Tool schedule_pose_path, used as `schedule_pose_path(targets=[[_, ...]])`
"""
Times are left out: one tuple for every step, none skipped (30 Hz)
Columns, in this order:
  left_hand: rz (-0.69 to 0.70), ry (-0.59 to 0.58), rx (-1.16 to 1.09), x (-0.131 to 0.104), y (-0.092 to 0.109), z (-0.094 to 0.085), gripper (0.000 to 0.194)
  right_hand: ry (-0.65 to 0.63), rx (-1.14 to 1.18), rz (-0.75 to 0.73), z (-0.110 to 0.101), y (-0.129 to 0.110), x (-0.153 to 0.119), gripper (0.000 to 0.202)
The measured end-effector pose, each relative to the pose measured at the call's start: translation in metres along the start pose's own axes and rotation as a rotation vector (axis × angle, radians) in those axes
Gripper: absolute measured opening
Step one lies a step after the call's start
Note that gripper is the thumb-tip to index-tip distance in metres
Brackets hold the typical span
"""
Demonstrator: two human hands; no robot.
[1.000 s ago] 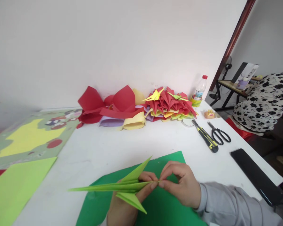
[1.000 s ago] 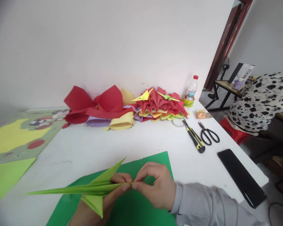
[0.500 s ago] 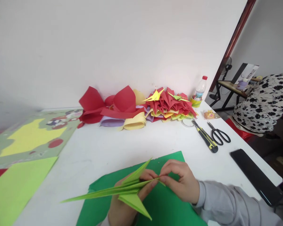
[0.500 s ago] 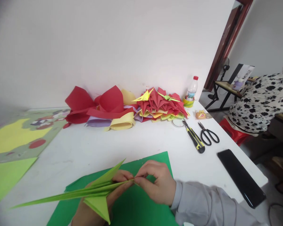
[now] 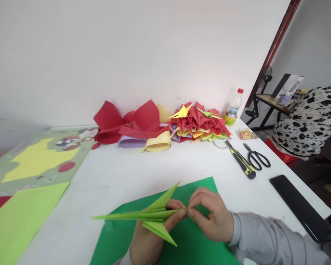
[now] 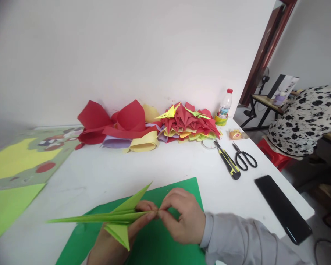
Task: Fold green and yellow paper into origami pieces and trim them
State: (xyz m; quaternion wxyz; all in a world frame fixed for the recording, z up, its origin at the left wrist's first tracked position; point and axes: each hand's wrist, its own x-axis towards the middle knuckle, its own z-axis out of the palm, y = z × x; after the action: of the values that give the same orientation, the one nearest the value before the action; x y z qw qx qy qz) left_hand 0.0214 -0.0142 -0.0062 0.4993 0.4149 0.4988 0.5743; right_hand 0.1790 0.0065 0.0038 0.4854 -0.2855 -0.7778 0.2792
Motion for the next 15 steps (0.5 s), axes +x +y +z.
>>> schedule_pose_path(targets=[[-0.001,0.015,0.019,0.001,0.001,0.000,0.012,0.005,0.008,0.027,-0.001,0.001,0.000,0.011],[-0.016,0.019,0.033,0.002,0.002,0.001,0.012,0.011,0.012,0.053,-0.002,0.001,0.000,0.011],[-0.048,0.017,0.030,0.003,0.002,0.000,0.014,0.017,0.011,0.076,-0.002,0.002,0.000,0.012],[-0.089,0.018,0.004,0.004,0.002,0.000,0.019,0.025,0.009,0.099,-0.003,0.004,0.000,0.013],[-0.131,0.023,-0.040,0.004,0.002,0.000,0.025,0.035,0.007,0.122,-0.004,0.005,0.001,0.014],[-0.163,0.031,-0.093,0.005,0.002,0.000,0.029,0.045,0.005,0.142,-0.005,0.006,0.001,0.015],[-0.177,0.043,-0.143,0.005,0.002,0.000,0.031,0.054,0.004,0.159,-0.006,0.007,0.001,0.015],[-0.175,0.062,-0.184,0.005,0.002,0.000,0.031,0.061,0.003,0.169,-0.006,0.008,0.002,0.015],[-0.163,0.083,-0.212,0.005,0.002,0.001,0.030,0.064,0.005,0.175,-0.007,0.009,0.002,0.015],[-0.151,0.092,-0.223,0.005,0.003,0.001,0.029,0.056,0.011,0.175,-0.007,0.011,0.002,0.015],[-0.143,0.094,-0.223,0.005,0.003,0.001,0.028,0.038,0.018,0.171,-0.008,0.012,0.002,0.014],[-0.133,0.091,-0.214,0.006,0.003,0.000,0.027,0.012,0.026,0.164,-0.008,0.012,0.002,0.013],[-0.125,0.079,-0.198,0.007,0.002,-0.001,0.026,-0.018,0.032,0.158,-0.008,0.013,0.001,0.011],[-0.121,0.059,-0.177,0.008,0.002,-0.002,0.025,-0.048,0.029,0.150,-0.008,0.013,0.001,0.011],[-0.122,0.031,-0.156,0.009,0.001,-0.003,0.025,-0.069,0.017,0.140,-0.007,0.013,0.000,0.011]])
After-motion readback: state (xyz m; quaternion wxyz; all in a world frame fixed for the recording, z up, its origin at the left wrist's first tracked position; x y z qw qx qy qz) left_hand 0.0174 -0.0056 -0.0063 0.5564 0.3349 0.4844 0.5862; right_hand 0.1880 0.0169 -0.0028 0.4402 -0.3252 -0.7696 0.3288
